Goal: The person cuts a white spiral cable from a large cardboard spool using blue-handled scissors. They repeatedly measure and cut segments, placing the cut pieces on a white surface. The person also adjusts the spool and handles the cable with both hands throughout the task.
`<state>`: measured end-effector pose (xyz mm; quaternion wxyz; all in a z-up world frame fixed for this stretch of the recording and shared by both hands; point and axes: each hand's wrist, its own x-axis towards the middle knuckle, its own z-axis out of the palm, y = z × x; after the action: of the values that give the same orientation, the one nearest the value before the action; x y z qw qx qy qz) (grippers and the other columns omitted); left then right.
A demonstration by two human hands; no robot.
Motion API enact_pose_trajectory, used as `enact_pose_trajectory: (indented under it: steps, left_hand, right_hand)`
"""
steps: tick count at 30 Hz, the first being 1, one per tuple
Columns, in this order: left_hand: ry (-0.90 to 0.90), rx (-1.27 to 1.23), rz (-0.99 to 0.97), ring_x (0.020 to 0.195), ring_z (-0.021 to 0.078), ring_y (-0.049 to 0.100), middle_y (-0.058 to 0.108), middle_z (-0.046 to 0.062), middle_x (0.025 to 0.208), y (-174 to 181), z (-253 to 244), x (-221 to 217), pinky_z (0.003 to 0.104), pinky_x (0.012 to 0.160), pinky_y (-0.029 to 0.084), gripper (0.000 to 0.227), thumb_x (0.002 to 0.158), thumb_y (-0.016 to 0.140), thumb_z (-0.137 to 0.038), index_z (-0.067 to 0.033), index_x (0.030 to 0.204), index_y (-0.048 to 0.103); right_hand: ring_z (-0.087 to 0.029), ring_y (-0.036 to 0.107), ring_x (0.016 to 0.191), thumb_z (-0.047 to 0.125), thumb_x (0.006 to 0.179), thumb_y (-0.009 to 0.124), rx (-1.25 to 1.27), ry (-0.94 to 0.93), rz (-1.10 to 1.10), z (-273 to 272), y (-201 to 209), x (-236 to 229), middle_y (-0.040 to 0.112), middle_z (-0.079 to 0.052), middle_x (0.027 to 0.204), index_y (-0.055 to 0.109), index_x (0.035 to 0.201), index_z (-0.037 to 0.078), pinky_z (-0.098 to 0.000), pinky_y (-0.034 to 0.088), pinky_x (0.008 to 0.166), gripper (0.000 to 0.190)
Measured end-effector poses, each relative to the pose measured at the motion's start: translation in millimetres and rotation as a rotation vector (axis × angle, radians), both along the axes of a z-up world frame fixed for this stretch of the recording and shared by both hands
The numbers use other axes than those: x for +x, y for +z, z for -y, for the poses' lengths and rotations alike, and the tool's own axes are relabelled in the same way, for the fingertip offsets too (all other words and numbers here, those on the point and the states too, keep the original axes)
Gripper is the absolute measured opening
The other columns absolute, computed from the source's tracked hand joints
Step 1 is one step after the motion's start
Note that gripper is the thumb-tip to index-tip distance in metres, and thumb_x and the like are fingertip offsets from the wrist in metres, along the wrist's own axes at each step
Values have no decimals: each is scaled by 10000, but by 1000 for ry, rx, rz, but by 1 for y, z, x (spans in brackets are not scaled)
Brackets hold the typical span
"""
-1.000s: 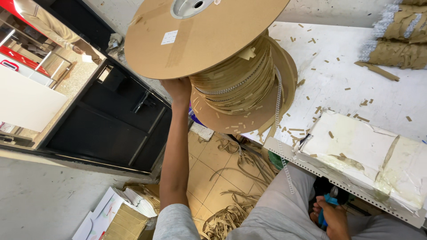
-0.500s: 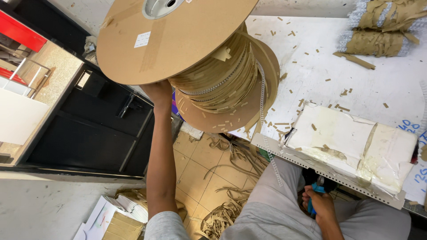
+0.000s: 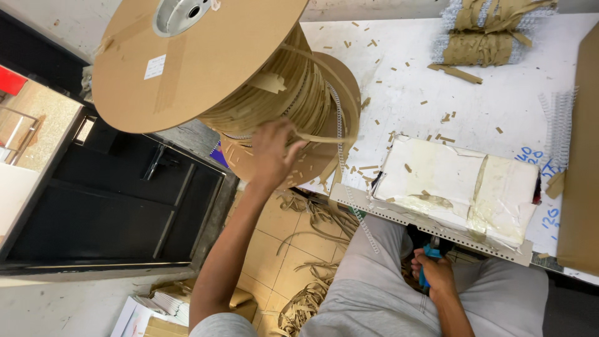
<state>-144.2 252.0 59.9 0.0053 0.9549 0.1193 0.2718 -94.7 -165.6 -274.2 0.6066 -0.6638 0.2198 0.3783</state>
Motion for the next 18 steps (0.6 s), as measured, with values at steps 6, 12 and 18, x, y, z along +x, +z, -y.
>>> enact_pose_trajectory:
  steps: [6,12,18]
  left_hand:
    - [361,31,512,1412,494,496,637,240,1417,70,-68,-25,638,1239,242,358,1090,616,-78,-2,1439,587]
    - [320,340,643,992,433,708,786,152,996,66,-92,-19,533,979,501,243,885,584,107,5,970,788]
    - [210,394,636,694,354,675,668,107,713,73,-94,-21,434,724,538,256,938,621,112,-14,724,686]
  right_hand:
    - [-263,664,740,54,1041,663,-6,34,-18,0,7,3,749,-194,888,786,1100,-10,-402,553,636,151]
    - [-260,676,767,51,1029,673,-15,63,-1,-4,18,3,767,-184,915,804,1099,-6,-400,548,683,159]
    - [-259,663,730,38,1004,670,-19,27,-8,0,8,2,761,-199,892,796,1096,-13,-399,536,637,165]
